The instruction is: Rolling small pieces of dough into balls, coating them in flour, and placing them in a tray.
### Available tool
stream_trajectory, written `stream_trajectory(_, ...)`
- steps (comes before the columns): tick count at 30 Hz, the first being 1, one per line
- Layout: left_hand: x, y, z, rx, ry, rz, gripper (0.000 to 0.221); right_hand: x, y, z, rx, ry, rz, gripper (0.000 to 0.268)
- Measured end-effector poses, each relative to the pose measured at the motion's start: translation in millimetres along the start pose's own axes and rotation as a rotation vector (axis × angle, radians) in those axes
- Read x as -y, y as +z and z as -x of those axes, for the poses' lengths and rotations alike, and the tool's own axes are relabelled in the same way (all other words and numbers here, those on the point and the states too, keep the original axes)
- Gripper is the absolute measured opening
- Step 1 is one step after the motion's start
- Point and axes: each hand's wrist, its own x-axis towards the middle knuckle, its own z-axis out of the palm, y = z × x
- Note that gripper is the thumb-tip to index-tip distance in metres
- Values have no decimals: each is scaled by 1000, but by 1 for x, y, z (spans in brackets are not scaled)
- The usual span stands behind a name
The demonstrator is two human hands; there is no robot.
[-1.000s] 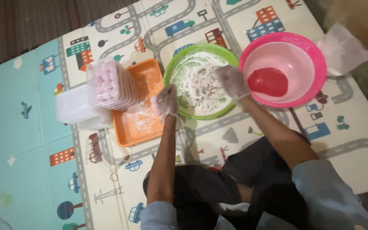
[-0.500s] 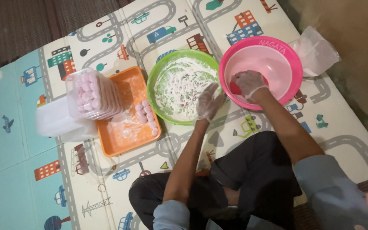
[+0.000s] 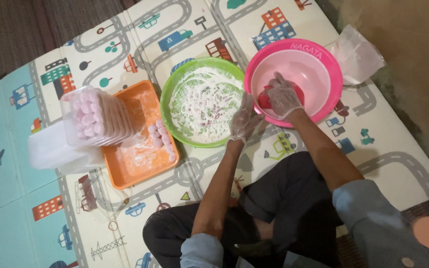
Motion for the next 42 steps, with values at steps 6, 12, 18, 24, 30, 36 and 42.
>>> stream_trajectory(6, 4, 2, 2, -6, 16, 92, 91, -21, 70, -17, 6, 35, -208, 25)
stream_trajectory(12, 11, 13, -1, -10, 1, -22, 89, -47, 153, -46, -133, 52, -92, 29)
stream_trajectory(18, 11, 13, 5, -34, -6, 43, 89, -40, 134, -46, -37, 385, -646, 24)
stream_trajectory(24, 4, 14, 6, -43, -15, 5, 88, -11, 74, -23, -240, 225, -697, 14)
stream_trajectory(30, 15, 7, 8, -34, -37, -24, 87, 4, 66, -35, -174, 302, -753, 19)
stream_trajectory(36, 0, 11, 8, -35, -63, -80, 93, 19, 43, -28, -108, 408, -834, 23)
stream_trajectory(42, 9, 20, 0, -56, -153, -36, 99, 36, -9, 0, -152, 415, -980, 22)
